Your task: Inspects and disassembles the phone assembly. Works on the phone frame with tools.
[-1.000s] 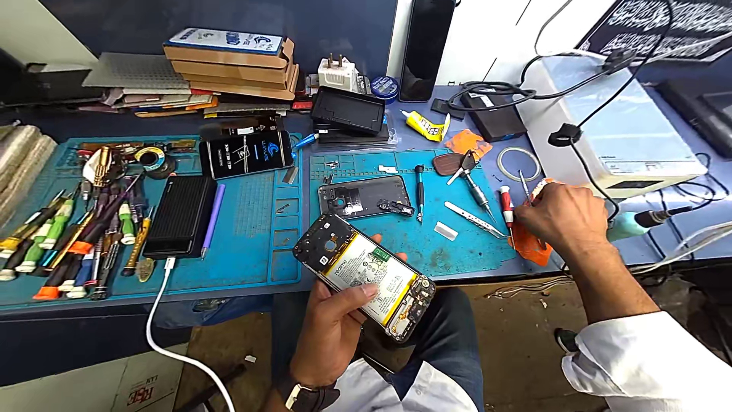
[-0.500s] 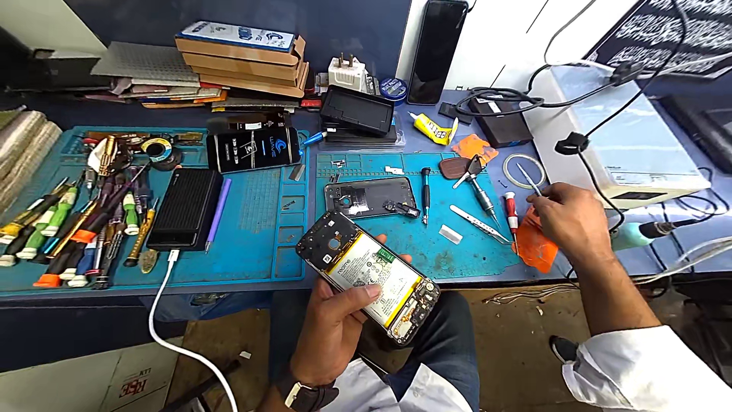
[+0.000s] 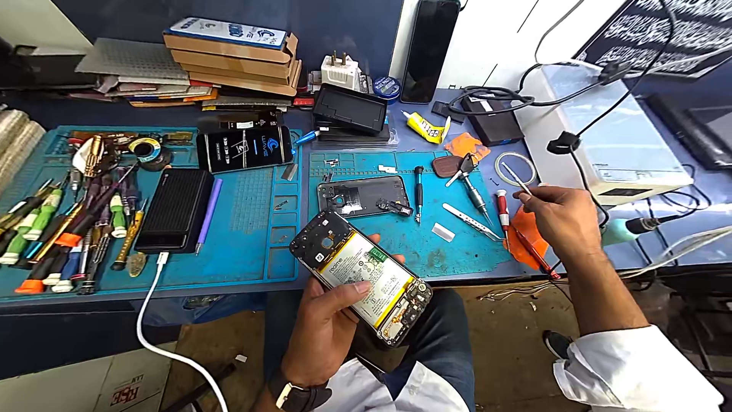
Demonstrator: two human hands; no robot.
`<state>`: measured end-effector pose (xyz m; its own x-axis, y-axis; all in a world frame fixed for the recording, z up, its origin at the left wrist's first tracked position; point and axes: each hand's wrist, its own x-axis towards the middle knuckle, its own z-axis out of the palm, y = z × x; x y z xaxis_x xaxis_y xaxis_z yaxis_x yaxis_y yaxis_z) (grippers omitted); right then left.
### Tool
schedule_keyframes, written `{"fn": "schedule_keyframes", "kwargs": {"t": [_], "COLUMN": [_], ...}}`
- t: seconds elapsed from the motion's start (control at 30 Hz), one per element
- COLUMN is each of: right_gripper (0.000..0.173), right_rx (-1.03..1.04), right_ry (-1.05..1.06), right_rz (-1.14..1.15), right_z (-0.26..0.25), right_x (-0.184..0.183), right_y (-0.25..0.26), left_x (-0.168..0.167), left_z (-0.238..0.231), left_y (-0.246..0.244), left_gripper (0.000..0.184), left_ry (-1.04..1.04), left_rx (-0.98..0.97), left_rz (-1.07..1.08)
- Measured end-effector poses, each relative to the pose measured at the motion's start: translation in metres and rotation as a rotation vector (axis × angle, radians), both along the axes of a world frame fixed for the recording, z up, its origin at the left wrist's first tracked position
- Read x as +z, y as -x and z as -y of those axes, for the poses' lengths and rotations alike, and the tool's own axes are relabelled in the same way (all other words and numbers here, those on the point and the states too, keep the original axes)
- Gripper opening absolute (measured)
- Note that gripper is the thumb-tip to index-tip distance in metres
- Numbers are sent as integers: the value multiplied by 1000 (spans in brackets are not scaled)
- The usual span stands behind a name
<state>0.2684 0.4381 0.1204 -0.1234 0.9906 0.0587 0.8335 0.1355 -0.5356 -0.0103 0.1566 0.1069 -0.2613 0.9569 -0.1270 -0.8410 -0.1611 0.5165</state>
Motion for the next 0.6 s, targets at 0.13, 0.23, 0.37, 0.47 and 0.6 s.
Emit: {"fn": "schedule_keyframes", "kwargs": {"t": [0.13, 0.23, 0.37, 0.47, 0.6], "right_gripper": [23, 23, 22, 28, 33], "right_rx": [-40, -37, -54, -56, -89], "right_ry": [-45, -22, -44, -73, -80], "right_rz": [-13, -30, 2, 38, 20], "right_z": [4, 5, 7, 7, 7], "right_x": [-6, -10, -5, -1, 1], "right_y": [4, 5, 7, 8, 9], "left_x": [-2, -2, -3, -2, -1], "left_z": [0, -1, -1, -2, -1], "left_y": [1, 0, -1, -2, -3], "left_gripper": [55, 54, 53, 54, 56], "left_ry": [-1, 24, 38, 42, 26], "left_rx": [2, 13, 30, 24, 15], "left_rz": [34, 18, 6, 20, 25]}}
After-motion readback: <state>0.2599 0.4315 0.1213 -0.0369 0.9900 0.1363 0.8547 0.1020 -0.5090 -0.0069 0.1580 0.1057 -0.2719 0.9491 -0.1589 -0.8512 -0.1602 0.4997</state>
